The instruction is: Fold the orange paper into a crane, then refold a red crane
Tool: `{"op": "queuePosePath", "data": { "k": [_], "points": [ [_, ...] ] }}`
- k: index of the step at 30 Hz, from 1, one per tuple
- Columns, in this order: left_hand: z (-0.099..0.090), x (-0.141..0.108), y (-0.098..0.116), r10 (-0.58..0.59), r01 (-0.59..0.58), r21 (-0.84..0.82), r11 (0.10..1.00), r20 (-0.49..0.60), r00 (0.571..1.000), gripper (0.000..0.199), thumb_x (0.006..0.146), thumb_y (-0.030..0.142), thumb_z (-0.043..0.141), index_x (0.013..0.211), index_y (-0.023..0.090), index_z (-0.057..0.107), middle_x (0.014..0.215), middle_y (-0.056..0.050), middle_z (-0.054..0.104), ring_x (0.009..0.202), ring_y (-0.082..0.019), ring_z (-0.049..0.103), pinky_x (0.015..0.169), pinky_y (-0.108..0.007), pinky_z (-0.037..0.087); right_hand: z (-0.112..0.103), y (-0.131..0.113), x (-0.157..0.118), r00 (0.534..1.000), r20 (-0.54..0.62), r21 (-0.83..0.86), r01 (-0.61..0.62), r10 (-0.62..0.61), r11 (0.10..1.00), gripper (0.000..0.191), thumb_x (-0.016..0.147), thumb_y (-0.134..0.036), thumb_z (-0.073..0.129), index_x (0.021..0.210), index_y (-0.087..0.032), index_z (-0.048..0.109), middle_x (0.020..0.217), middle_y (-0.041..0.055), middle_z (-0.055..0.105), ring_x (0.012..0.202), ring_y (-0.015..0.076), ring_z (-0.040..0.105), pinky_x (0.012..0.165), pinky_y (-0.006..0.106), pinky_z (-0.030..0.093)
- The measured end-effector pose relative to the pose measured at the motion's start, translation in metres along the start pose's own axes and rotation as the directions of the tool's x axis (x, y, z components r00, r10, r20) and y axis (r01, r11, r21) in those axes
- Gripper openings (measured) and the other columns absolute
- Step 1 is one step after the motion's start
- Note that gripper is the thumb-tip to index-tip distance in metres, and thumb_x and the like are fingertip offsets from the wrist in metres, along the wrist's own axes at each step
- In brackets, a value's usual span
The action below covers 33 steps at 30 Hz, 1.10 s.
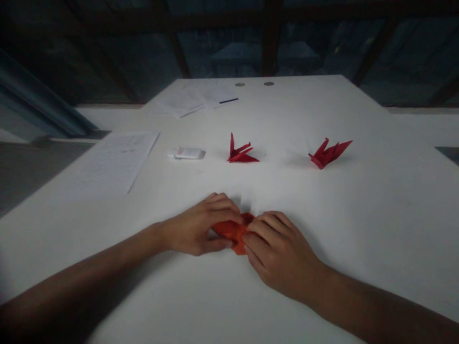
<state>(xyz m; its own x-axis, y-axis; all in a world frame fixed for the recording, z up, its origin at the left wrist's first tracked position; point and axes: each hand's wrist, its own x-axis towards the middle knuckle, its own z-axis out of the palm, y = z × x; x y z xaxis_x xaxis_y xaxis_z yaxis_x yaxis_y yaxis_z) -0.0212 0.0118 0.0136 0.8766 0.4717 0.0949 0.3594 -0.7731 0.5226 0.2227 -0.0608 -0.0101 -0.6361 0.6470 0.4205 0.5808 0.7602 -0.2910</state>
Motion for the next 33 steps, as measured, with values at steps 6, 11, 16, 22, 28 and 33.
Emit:
{"op": "queuePosePath", "data": {
  "k": [6,11,16,22,28,33],
  "points": [
    [-0.0013,0.0000,-0.0043,0.039,-0.040,-0.038,0.998,-0.029,0.999,0.022,0.091,0.038,0.071,0.107,0.023,0.072,0.119,-0.006,0.067,0.108,-0.023,0.057,0.100,-0.039,0.040,-0.0031,0.0001,0.0045,0.990,0.046,0.112,-0.138,0.133,0.984,0.005,0.093,-0.019,0.065,0.097,-0.019,0.067,0.105,0.0054,0.071,0.101,0.0239,0.060,0.093,0.044,0.046],
    [-0.0036,0.0004,-0.0052,0.084,-0.087,-0.083,0.993,-0.033,0.996,0.021,0.090,0.028,0.072,0.110,0.022,0.072,0.121,-0.007,0.069,0.109,-0.022,0.060,0.104,-0.040,0.040,-0.0053,0.0015,0.0057,0.978,0.091,0.129,-0.198,0.187,0.972,0.017,0.088,-0.024,0.070,0.104,-0.020,0.067,0.114,0.0065,0.069,0.108,0.0255,0.058,0.097,0.045,0.045],
    [-0.0040,0.0001,-0.0050,0.114,-0.125,-0.123,0.984,-0.098,0.989,0.013,0.091,0.020,0.067,0.103,0.021,0.071,0.119,-0.008,0.073,0.105,-0.022,0.062,0.101,-0.040,0.044,-0.0051,0.0010,0.0057,0.977,0.086,0.120,-0.206,0.196,0.971,0.010,0.085,-0.020,0.068,0.095,-0.020,0.064,0.116,0.0071,0.067,0.109,0.0258,0.057,0.098,0.045,0.045],
    [-0.0013,0.0004,-0.0048,0.115,-0.129,-0.097,0.987,-0.140,0.983,0.009,0.094,0.024,0.063,0.098,0.020,0.071,0.113,-0.008,0.075,0.102,-0.021,0.064,0.097,-0.040,0.048,-0.0034,0.0009,0.0053,0.979,0.050,0.120,-0.203,0.199,0.972,0.012,0.084,-0.015,0.066,0.093,-0.020,0.061,0.112,0.0074,0.068,0.108,0.0263,0.059,0.096,0.046,0.045],
    [-0.0002,-0.0007,-0.0048,0.132,-0.143,-0.079,0.987,-0.131,0.983,0.010,0.095,0.022,0.061,0.099,0.021,0.070,0.115,-0.007,0.075,0.105,-0.021,0.064,0.100,-0.040,0.047,-0.0009,0.0024,0.0058,0.981,0.026,0.128,-0.196,0.195,0.972,0.014,0.086,-0.010,0.063,0.096,-0.020,0.064,0.111,0.0064,0.070,0.108,0.0258,0.059,0.096,0.045,0.045],
    [0.0016,-0.0020,-0.0044,0.126,-0.134,-0.058,0.989,-0.124,0.984,0.010,0.089,0.027,0.070,0.096,0.020,0.068,0.120,-0.007,0.073,0.107,-0.023,0.063,0.098,-0.040,0.046,0.0023,0.0034,0.0042,0.983,-0.002,0.137,-0.182,0.184,0.974,0.011,0.091,-0.012,0.062,0.097,-0.021,0.066,0.111,0.0053,0.071,0.107,0.0251,0.060,0.095,0.045,0.046]
  ]
}}
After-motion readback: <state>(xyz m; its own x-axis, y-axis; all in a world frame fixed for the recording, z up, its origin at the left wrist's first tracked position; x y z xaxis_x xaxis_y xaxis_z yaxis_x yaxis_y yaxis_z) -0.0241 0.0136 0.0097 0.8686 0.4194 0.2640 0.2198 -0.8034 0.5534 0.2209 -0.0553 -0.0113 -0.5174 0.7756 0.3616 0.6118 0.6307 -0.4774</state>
